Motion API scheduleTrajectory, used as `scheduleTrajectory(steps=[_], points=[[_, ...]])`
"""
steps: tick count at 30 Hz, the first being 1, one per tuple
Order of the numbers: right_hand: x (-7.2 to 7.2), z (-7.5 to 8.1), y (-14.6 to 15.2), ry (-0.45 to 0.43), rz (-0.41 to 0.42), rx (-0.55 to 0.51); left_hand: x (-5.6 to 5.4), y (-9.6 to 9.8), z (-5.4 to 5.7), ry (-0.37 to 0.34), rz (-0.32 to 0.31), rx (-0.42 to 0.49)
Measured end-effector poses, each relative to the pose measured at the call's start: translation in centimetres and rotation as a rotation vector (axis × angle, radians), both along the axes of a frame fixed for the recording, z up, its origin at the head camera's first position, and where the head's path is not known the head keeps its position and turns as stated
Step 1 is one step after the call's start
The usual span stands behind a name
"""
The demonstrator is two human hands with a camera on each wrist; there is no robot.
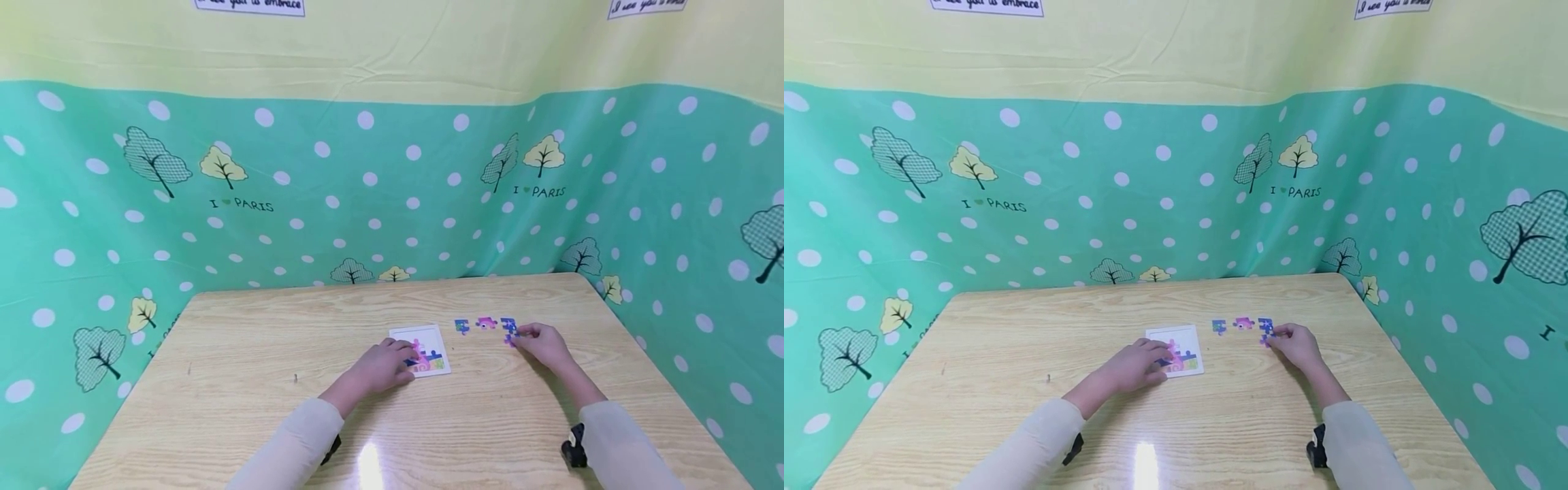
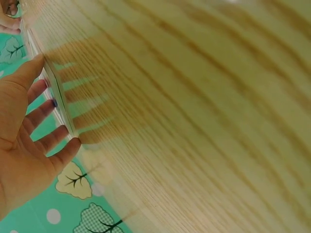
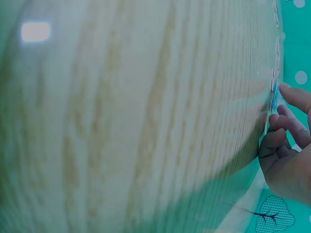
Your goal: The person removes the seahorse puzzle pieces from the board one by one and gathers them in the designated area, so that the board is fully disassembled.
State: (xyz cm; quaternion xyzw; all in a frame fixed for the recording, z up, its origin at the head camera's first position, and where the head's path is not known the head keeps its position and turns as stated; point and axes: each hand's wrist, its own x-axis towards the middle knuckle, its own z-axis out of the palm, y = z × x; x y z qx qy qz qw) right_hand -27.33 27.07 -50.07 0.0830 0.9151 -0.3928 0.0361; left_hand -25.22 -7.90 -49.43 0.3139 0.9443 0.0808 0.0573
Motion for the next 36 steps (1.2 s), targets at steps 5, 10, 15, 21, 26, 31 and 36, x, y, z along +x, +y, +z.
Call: scheduleTrajectory(steps=[5, 10, 15, 21, 26, 31, 36], points=[[-0.1, 0.4, -0.2, 0.012, 0.017, -0.001, 0.0, 0.0, 0.1, -0.002, -0.002, 0.001], [-0.3, 0.9, -0.8, 0.037, 0.044, -0.009, 0.0, 0.0, 0.1, -0.009, 0.0, -0.001], [-0.5, 1.2, -1.8, 0.041, 0.069, -0.055, 0.0, 0.1, 0.1, -0.008, 0.003, -0.007], [-0.6, 0.9, -2.9, 0.044, 0.089, -0.102, 0.1, 0.0, 0.1, -0.002, -0.004, -0.005], [-0.7, 0.7, -3.9, 0.062, 0.106, -0.101, 0.1, 0.0, 0.1, -0.002, -0.008, 0.0], [-0.8, 0.7, -5.1, 0.068, 0.121, -0.11, 0.2, 0.0, 0.1, 0.0, -0.005, -0.001], [-1.1, 0.5, -6.1, 0.067, 0.132, -0.129, 0.1, 0.0, -0.1, 0.009, -0.001, -0.002]])
